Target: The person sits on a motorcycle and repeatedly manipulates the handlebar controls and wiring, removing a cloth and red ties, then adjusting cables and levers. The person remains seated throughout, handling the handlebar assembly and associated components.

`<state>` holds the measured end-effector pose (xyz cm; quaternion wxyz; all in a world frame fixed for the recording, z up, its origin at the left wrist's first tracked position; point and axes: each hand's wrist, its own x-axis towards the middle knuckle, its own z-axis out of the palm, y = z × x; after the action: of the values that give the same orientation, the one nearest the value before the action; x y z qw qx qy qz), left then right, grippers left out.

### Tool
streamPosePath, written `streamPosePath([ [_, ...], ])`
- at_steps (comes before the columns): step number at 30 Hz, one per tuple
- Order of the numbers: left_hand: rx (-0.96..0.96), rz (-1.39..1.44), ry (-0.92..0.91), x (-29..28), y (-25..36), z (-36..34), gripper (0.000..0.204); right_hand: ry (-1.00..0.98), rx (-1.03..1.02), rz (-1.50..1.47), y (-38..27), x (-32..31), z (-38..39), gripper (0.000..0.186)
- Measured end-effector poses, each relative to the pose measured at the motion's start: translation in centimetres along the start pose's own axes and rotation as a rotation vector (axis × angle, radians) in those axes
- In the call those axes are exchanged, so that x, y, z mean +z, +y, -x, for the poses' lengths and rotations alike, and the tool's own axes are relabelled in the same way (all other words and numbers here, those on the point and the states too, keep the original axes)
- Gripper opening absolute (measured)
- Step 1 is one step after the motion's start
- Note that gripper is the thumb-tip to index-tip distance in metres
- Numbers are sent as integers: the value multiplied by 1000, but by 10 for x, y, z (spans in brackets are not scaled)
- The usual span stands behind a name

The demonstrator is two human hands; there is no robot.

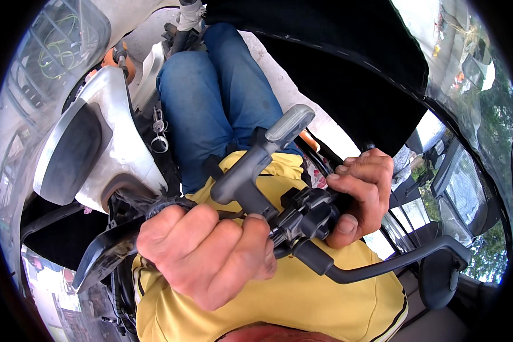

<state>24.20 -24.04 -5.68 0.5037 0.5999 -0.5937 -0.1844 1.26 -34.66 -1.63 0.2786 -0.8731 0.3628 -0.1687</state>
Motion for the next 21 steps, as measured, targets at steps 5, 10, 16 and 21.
streamPosePath([
  [5, -54, -92, 81, 5, 0, -1, 13, -18, 11, 73, -5, 0, -6, 52],
  [10, -87, -95, 39, -1, 1, -4, 17, -47, -14, 45, -2, -1, -11, 52],
  [16, -92, -14, -61, -7, -4, -12, 45, -221, 4, -83, -4, -7, -23, 45],
  [21, -250, 81, -166, -9, -3, -18, 35, -202, -75, -101, 2, -5, -22, 45],
])
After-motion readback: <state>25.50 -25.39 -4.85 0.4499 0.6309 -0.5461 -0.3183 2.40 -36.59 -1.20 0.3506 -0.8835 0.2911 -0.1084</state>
